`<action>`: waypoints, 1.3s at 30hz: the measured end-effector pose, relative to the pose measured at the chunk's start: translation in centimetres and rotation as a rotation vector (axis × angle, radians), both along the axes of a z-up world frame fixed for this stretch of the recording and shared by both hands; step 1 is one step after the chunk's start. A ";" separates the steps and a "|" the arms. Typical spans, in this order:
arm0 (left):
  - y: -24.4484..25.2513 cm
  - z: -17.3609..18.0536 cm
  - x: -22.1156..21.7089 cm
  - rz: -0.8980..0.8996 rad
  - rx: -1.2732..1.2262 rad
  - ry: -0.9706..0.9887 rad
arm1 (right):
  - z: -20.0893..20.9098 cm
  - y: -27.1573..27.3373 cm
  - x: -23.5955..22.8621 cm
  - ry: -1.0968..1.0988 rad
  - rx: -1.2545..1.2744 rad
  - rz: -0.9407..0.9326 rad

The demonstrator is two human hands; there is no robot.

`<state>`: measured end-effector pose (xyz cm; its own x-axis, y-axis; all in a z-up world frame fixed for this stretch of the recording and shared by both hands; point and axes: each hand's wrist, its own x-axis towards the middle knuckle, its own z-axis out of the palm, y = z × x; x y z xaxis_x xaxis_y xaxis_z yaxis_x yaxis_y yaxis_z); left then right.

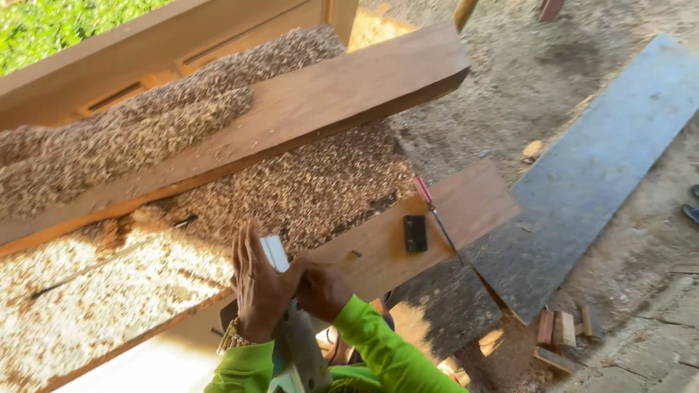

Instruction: Servicing and adjusting an electric power planer on an outdoor workbench.

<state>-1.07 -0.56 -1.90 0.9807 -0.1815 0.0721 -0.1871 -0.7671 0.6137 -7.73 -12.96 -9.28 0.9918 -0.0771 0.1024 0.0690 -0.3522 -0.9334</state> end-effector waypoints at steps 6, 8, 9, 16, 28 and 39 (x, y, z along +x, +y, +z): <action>-0.3 0.3 0.6 0.014 0.140 0.135 | 0.5 -0.1 1.0 0.059 -0.053 0.093; -0.3 0.4 0.8 0.018 0.158 0.166 | 0.3 -0.2 1.3 0.039 -0.091 0.105; -0.2 0.3 0.8 0.025 0.182 0.201 | 0.2 -0.2 1.3 0.023 -0.122 0.121; -0.2 -1.0 1.1 0.032 0.228 0.246 | 0.6 -0.5 1.9 0.124 -0.126 0.121; 0.6 -2.4 -0.1 0.023 0.147 0.120 | -2.2 -0.8 2.8 -0.105 -0.016 0.178; 2.1 -3.1 0.4 -0.026 -0.070 0.031 | 2.3 -3.4 6.3 -0.567 -0.314 0.323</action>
